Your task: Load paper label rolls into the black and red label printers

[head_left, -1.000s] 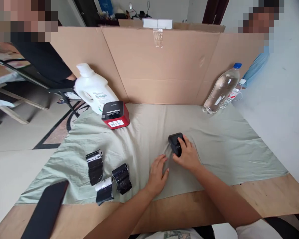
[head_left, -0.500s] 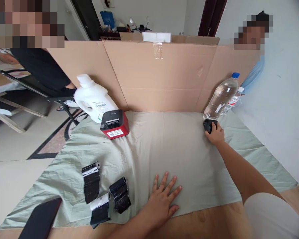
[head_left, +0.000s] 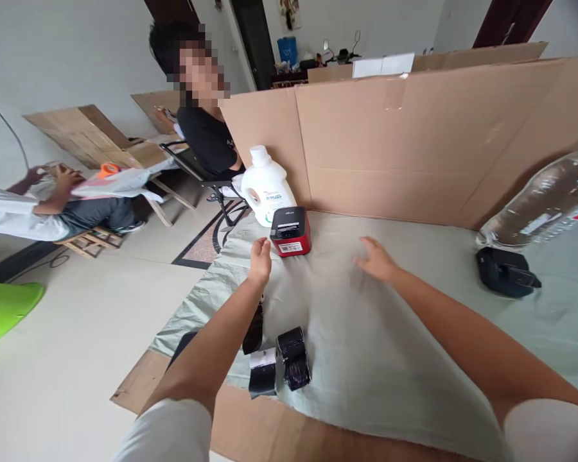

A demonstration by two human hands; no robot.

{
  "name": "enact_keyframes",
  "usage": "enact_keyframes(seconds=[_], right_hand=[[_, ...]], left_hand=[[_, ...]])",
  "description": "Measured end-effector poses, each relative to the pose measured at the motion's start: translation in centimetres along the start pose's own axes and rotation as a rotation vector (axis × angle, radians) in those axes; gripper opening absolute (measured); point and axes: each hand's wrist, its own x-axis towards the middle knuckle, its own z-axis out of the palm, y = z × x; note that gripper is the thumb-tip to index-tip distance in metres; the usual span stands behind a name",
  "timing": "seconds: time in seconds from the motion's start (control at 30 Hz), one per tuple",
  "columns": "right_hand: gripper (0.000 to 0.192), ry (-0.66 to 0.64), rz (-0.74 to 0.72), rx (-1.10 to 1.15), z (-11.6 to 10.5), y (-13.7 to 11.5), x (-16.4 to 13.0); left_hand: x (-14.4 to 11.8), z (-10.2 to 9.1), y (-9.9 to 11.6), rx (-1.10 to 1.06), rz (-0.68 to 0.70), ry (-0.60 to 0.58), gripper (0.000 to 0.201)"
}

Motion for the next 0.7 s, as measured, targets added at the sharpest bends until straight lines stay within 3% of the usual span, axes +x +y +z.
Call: enact_keyframes(seconds=[0.07,0.17,0.3,0.4,0.5,0.7], right_hand=[[0.072,-0.043,-0.103,0.218,2.8,-4.7,2.2],[0.08,-0.105,-0.078,0.482,5.5,-9.7,4.5],[0.086,-0.165,0.007,0.69,7.1,-12.3,5.8],[0.083,-0.138,0.007,0.742,6.5,-11.4,5.2],[0.08,-0.066,-0.024,0.8,4.2,-8.7,2.8],[0.08,0.075,0.033,0.713,-1.7,-0.9,-7.1]], left_hand=[[2.6,0.6,-0.1,-0.062,-0.12,0.003,0.024],[4.3,1.9,-0.5,-0.129,-0.194,-0.041,0.031],[4.0,3.6,-0.7,-0.318,-0.179,-0.112,0.033],[2.1,4.7,-0.5,-0.365,-0.134,-0.175,0.035],[-1.1,6.5,-0.2,-0.399,-0.09,-0.261,0.04],[-10.5,12.2,0.5,-0.482,-0.089,-0.514,0.048]])
